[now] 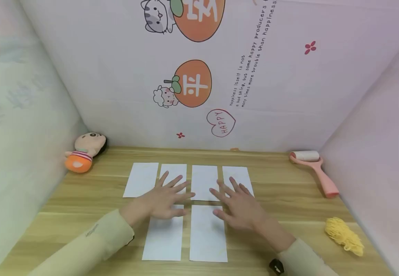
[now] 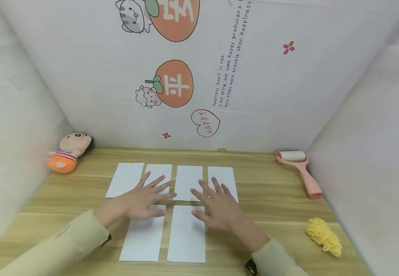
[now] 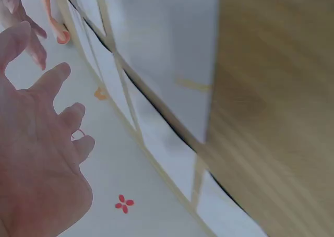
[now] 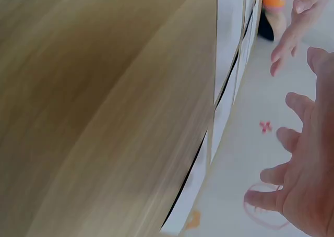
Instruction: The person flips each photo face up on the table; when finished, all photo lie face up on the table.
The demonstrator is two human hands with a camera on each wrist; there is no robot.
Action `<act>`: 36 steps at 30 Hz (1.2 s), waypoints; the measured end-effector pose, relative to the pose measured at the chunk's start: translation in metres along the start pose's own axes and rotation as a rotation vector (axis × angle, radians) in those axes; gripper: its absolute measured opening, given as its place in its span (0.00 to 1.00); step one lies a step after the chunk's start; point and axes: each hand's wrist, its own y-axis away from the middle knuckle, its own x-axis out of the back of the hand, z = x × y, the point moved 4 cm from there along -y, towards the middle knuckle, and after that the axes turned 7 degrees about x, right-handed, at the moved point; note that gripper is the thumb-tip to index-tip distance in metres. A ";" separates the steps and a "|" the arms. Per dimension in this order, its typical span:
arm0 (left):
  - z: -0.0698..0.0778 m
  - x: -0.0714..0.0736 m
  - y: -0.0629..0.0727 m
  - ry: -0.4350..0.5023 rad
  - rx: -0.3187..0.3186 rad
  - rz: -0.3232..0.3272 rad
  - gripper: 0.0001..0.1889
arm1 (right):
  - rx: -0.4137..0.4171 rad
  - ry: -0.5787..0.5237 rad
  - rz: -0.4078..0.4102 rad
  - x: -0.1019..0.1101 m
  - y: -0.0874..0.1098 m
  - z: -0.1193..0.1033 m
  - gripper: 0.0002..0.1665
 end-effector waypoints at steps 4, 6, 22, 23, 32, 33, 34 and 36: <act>0.010 0.009 -0.025 -0.028 -0.006 -0.024 0.33 | -0.063 -0.002 0.003 0.002 0.008 0.021 0.41; 0.017 0.012 -0.041 -0.072 -0.006 -0.037 0.34 | -0.082 0.023 0.012 0.004 0.011 0.032 0.42; 0.040 0.037 -0.177 -0.046 0.105 0.010 0.31 | -0.263 0.011 -0.159 -0.001 0.018 0.087 0.57; 0.040 0.036 -0.182 -0.024 0.120 -0.008 0.32 | -0.272 -0.002 -0.169 -0.001 0.017 0.088 0.58; 0.048 0.031 -0.202 0.092 0.176 -0.140 0.39 | -0.294 -0.039 -0.224 -0.009 0.012 0.091 0.61; 0.048 0.030 -0.204 0.099 0.183 -0.152 0.40 | -0.297 -0.037 -0.221 -0.009 0.011 0.092 0.60; 0.049 0.029 -0.206 0.107 0.187 -0.159 0.40 | -0.298 -0.032 -0.217 -0.009 0.011 0.093 0.60; 0.051 0.027 -0.212 0.135 0.193 -0.171 0.42 | -0.298 -0.026 -0.211 -0.009 0.011 0.095 0.59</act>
